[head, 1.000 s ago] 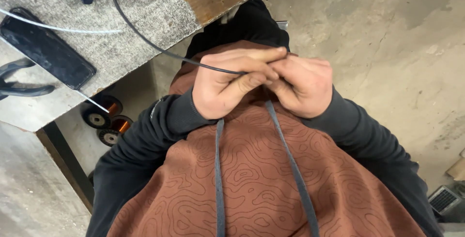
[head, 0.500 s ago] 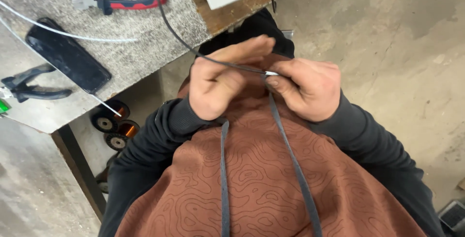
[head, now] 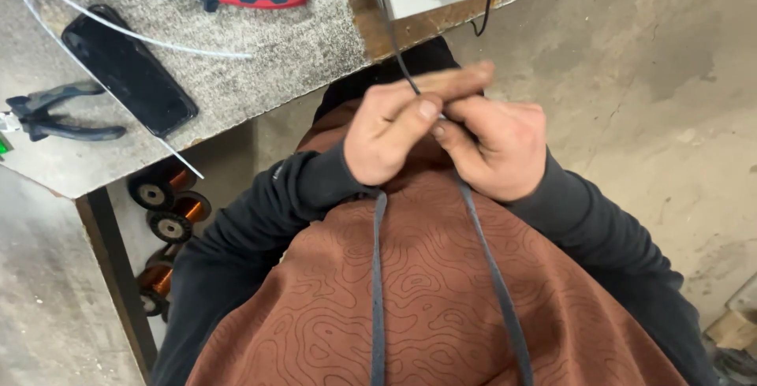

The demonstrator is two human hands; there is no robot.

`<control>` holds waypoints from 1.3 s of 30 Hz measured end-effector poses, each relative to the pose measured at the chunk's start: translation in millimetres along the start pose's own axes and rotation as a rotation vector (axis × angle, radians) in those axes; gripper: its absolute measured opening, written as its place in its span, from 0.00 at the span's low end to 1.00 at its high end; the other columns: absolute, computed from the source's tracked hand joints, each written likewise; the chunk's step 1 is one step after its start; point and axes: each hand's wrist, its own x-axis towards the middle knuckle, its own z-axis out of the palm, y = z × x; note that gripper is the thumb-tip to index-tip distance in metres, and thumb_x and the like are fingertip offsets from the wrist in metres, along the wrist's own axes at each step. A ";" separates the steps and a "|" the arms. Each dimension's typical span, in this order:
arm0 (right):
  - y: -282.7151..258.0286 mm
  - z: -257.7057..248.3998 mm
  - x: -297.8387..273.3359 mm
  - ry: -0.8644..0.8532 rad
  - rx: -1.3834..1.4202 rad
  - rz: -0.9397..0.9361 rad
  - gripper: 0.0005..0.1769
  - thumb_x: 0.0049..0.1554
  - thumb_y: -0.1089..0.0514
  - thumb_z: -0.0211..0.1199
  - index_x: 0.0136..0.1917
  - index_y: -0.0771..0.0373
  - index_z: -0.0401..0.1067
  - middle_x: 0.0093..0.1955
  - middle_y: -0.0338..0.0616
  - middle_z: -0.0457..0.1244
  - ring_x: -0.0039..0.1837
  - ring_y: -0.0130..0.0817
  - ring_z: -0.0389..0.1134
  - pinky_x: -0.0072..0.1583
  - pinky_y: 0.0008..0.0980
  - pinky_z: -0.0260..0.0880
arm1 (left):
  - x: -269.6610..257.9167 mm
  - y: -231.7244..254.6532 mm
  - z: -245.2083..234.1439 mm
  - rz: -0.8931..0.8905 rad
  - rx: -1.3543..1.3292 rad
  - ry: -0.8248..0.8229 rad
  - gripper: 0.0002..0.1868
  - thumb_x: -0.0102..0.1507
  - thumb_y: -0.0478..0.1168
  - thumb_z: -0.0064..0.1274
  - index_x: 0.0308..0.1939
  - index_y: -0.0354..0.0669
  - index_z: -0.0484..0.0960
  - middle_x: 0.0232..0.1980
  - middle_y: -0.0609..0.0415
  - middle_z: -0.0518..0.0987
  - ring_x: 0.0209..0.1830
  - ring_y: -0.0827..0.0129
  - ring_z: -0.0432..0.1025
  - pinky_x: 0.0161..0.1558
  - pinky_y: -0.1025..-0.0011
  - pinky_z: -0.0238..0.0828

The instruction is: The person works on a motor stator, stripping the insulation from white wires using pliers and inserting them into the copper windings. They also handle black wires and use a white plastic tool to push the wires into the stator slots.

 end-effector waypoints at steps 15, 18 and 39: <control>-3.3 18.9 31.3 -0.064 0.301 0.139 0.08 0.68 0.59 0.64 0.54 0.67 0.75 0.36 0.40 0.69 0.37 0.24 0.70 0.41 0.25 0.70 | 6.7 11.0 -17.2 -0.012 -0.315 0.118 0.34 0.79 0.56 0.37 0.81 0.38 0.54 0.77 0.48 0.70 0.70 0.61 0.70 0.68 0.65 0.68; 0.0 18.9 39.4 -0.047 0.859 0.390 0.14 0.71 0.51 0.59 0.58 0.65 0.72 0.38 0.36 0.64 0.34 0.19 0.60 0.38 0.22 0.59 | -16.6 -0.4 -16.0 -0.045 -0.362 0.069 0.31 0.77 0.54 0.42 0.76 0.37 0.58 0.71 0.48 0.72 0.64 0.61 0.72 0.63 0.63 0.71; -41.0 103.9 69.4 -0.186 1.427 0.121 0.16 0.73 0.49 0.51 0.60 0.65 0.68 0.47 0.44 0.70 0.47 0.34 0.73 0.52 0.37 0.76 | -170.5 55.5 5.1 -0.232 0.534 0.531 0.11 0.69 0.38 0.48 0.43 0.38 0.86 0.29 0.53 0.81 0.28 0.69 0.78 0.33 0.72 0.73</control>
